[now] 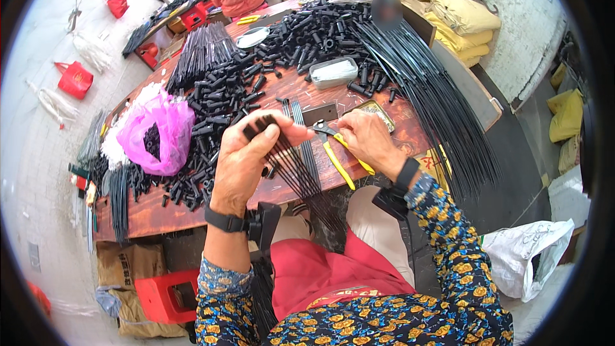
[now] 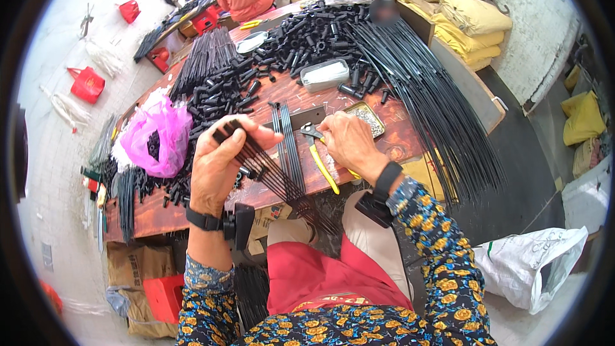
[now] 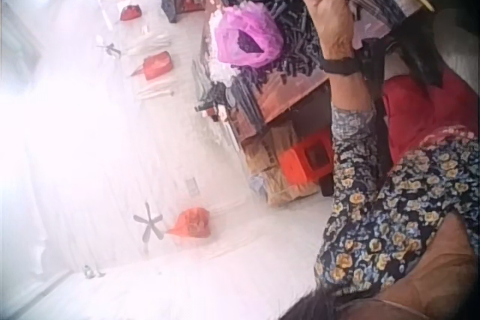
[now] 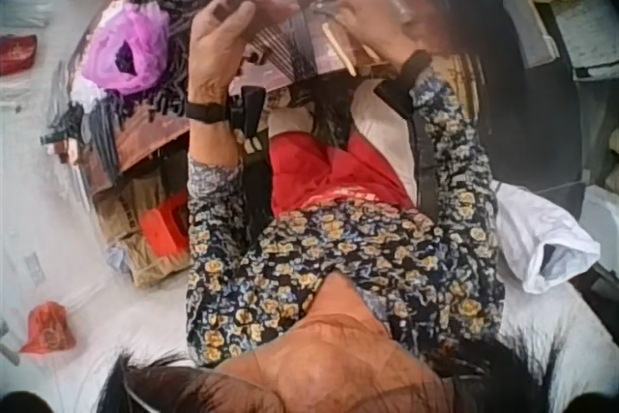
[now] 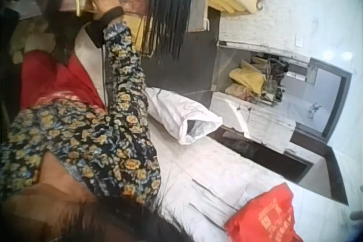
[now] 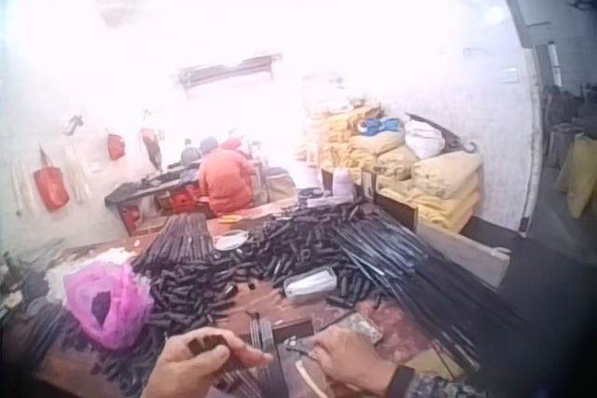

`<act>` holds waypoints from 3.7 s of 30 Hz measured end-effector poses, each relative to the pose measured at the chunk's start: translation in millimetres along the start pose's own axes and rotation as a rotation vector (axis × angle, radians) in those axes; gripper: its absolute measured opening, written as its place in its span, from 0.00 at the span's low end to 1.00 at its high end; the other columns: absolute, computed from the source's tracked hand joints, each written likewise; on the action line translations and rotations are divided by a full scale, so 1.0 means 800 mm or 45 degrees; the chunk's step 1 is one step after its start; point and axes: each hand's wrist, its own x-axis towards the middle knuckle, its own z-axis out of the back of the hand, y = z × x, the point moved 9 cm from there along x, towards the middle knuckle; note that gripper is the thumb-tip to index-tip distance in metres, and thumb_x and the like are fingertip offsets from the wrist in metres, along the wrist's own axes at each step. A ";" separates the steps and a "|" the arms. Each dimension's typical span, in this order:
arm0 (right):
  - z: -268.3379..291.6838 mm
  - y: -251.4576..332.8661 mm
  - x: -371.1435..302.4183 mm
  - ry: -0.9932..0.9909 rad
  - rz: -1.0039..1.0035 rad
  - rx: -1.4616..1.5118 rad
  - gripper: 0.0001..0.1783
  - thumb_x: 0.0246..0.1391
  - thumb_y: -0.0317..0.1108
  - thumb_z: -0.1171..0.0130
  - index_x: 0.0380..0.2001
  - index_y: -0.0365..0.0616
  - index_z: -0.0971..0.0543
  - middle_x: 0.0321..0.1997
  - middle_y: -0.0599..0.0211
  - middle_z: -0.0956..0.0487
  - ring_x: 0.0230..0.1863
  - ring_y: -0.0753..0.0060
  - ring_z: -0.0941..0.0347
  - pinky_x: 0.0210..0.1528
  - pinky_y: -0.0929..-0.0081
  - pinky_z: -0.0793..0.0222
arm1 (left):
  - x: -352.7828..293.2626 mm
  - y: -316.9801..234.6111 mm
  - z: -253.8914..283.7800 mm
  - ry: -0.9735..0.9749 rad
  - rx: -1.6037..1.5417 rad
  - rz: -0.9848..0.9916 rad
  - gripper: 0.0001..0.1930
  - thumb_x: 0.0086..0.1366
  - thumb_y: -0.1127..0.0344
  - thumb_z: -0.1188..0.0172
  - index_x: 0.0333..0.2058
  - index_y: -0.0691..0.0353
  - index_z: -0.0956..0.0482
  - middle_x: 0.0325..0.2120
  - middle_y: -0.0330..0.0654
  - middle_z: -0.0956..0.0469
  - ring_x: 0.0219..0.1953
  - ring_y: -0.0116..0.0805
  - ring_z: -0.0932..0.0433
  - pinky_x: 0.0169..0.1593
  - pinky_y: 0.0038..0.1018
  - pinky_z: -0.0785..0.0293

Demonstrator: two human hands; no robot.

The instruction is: The recorder is assembling small plastic and metal components onto thin black rods using hand tools and manual manipulation in an industrial setting.

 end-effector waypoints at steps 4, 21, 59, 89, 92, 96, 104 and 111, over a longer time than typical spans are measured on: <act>-0.022 -0.031 0.012 -0.070 -0.091 0.030 0.09 0.51 0.29 0.43 0.35 0.41 0.18 0.35 0.52 0.22 0.38 0.47 0.24 0.41 0.55 0.28 | -0.008 0.000 -0.002 0.006 0.025 0.006 0.10 0.69 0.68 0.45 0.42 0.70 0.26 0.38 0.55 0.19 0.46 0.51 0.19 0.54 0.43 0.24; 0.226 0.041 -0.209 1.418 -0.581 0.147 0.12 0.55 0.36 0.39 0.39 0.41 0.19 0.30 0.55 0.18 0.30 0.55 0.20 0.34 0.62 0.24 | -0.008 0.008 0.017 -0.007 -0.015 -0.014 0.13 0.69 0.67 0.45 0.44 0.72 0.26 0.39 0.57 0.19 0.46 0.50 0.19 0.54 0.43 0.24; -0.128 -0.007 0.134 0.933 0.284 -0.175 0.15 0.42 0.22 0.42 0.36 0.41 0.17 0.29 0.48 0.19 0.39 0.45 0.21 0.43 0.53 0.27 | -0.012 0.001 0.041 -0.190 -0.004 -0.038 0.10 0.66 0.65 0.41 0.36 0.68 0.26 0.31 0.58 0.20 0.38 0.57 0.18 0.47 0.56 0.22; 0.073 0.175 0.088 0.325 0.893 0.686 0.16 0.56 0.28 0.40 0.49 0.40 0.20 0.49 0.57 0.24 0.49 0.57 0.28 0.52 0.64 0.32 | 0.014 0.010 0.008 0.078 0.089 0.119 0.13 0.70 0.68 0.46 0.48 0.69 0.23 0.37 0.42 0.19 0.40 0.29 0.20 0.45 0.24 0.23; 0.062 0.184 0.075 0.473 0.894 0.712 0.20 0.56 0.33 0.40 0.52 0.43 0.22 0.51 0.58 0.24 0.52 0.53 0.30 0.57 0.60 0.37 | 0.009 0.008 0.014 0.029 0.203 0.032 0.11 0.69 0.70 0.44 0.46 0.69 0.21 0.37 0.38 0.20 0.39 0.23 0.23 0.44 0.21 0.25; 0.060 0.186 0.073 0.550 0.824 0.722 0.25 0.55 0.39 0.38 0.56 0.47 0.25 0.52 0.59 0.24 0.48 0.57 0.29 0.54 0.62 0.35 | 0.007 0.003 0.009 0.045 0.211 0.062 0.10 0.68 0.71 0.43 0.45 0.68 0.20 0.37 0.34 0.21 0.38 0.20 0.26 0.42 0.20 0.27; 0.051 0.189 0.077 0.789 0.782 0.644 0.32 0.51 0.40 0.35 0.60 0.47 0.29 0.52 0.57 0.26 0.47 0.59 0.27 0.56 0.63 0.35 | 0.013 -0.006 0.006 0.027 0.197 0.007 0.07 0.68 0.72 0.45 0.40 0.69 0.21 0.34 0.36 0.22 0.37 0.24 0.25 0.40 0.22 0.26; 0.047 0.185 0.080 0.875 0.841 0.568 0.41 0.48 0.43 0.31 0.65 0.46 0.33 0.62 0.50 0.33 0.63 0.49 0.36 0.65 0.59 0.41 | 0.013 -0.004 0.002 0.129 0.240 0.039 0.08 0.66 0.73 0.45 0.41 0.70 0.23 0.34 0.41 0.21 0.38 0.28 0.22 0.44 0.24 0.25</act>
